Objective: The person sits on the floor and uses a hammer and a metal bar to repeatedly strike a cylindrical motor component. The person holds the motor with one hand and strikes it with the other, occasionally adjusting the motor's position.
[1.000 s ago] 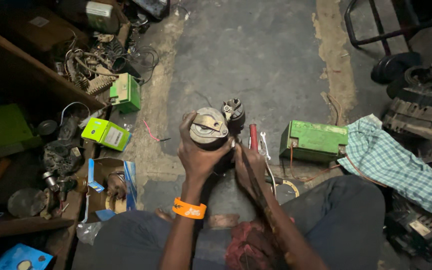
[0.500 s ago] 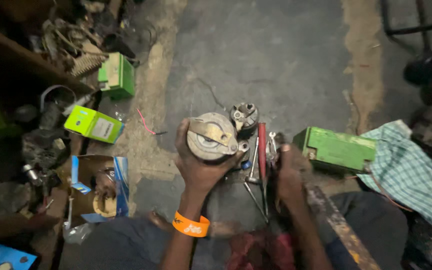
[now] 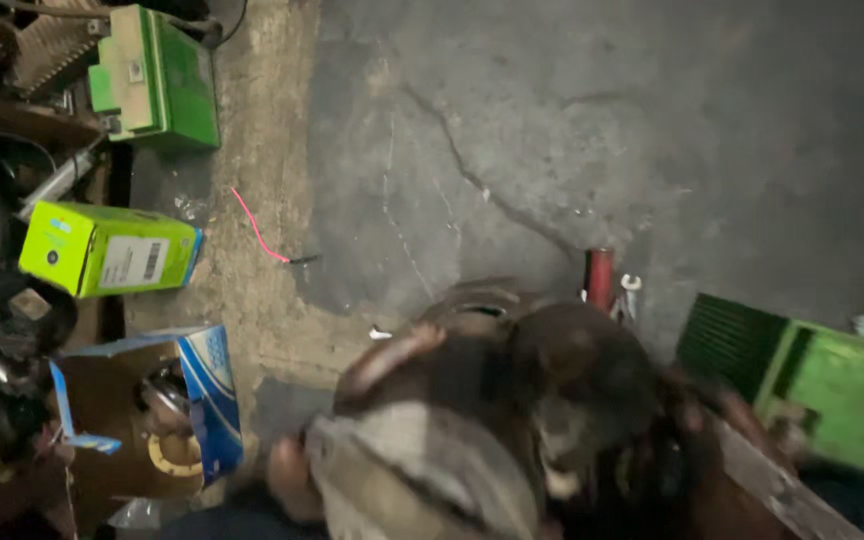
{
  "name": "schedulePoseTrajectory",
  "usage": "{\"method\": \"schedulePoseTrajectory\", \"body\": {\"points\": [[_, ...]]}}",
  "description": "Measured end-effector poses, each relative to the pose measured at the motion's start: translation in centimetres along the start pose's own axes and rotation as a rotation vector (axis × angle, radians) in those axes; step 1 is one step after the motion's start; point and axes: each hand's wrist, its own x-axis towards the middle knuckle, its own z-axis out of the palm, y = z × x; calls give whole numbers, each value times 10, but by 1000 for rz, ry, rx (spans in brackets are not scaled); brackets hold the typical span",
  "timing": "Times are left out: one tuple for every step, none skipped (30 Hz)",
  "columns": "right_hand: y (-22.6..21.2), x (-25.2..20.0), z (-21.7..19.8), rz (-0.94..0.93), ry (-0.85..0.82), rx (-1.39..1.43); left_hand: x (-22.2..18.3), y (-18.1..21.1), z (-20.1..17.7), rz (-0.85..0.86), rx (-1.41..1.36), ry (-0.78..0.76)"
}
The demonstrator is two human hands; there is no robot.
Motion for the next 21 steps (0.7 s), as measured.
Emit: {"method": "schedulePoseTrajectory", "body": {"points": [[8, 1, -2, -3, -12, -15, 0, -1, 1, 9, 16, -6], [16, 1, -2, -17, -26, -17, 0, -2, 3, 8, 25, -20], [23, 1, -4, -26, -39, -30, 2, -4, 6, 14, 33, -30], [30, 2, -8, -36, -47, -43, 2, -5, 9, 22, 35, -40], [37, 3, -10, -52, -57, -53, 4, -7, 11, 32, 40, -50], [44, 4, -11, -68, -63, -59, 6, -10, 15, 46, 34, -61], [51, 7, -11, -87, -70, -60, 8, -12, 17, 67, 36, -66], [57, 10, -10, -107, -79, -56, 10, -13, 19, 82, 45, -73], [62, 17, -10, -133, -89, -53, 16, -16, 22, 110, 45, -82], [62, 13, -13, -154, -110, -53, 13, -12, 20, 117, 56, -85], [61, 10, -14, -198, -141, -59, 10, -6, 18, 128, 75, -93], [58, 9, -15, -251, -165, -71, 8, -3, 18, 143, 87, -103], [52, 5, -15, -291, -179, -88, 5, 4, 16, 171, 112, -114], [45, 2, -16, -269, -159, -141, 3, 9, 17, 207, 135, -128], [36, -1, -16, -240, -142, -181, 0, 17, 17, 239, 156, -141], [25, -4, -12, -213, -120, -215, -1, 24, 20, 304, 201, -165], [13, -5, -11, -95, -156, 61, -3, 33, 23, 365, 242, -183], [0, -7, -9, 19, -191, 342, -6, 44, 26, 428, 265, -196], [-13, -8, -12, 130, -229, 622, -6, 53, 31, 520, 323, -217], [-26, -8, -15, 62, -234, 536, -8, 65, 35, 603, 369, -228], [-38, -9, -18, -4, -235, 448, -10, 78, 39, 688, 409, -237]]}}
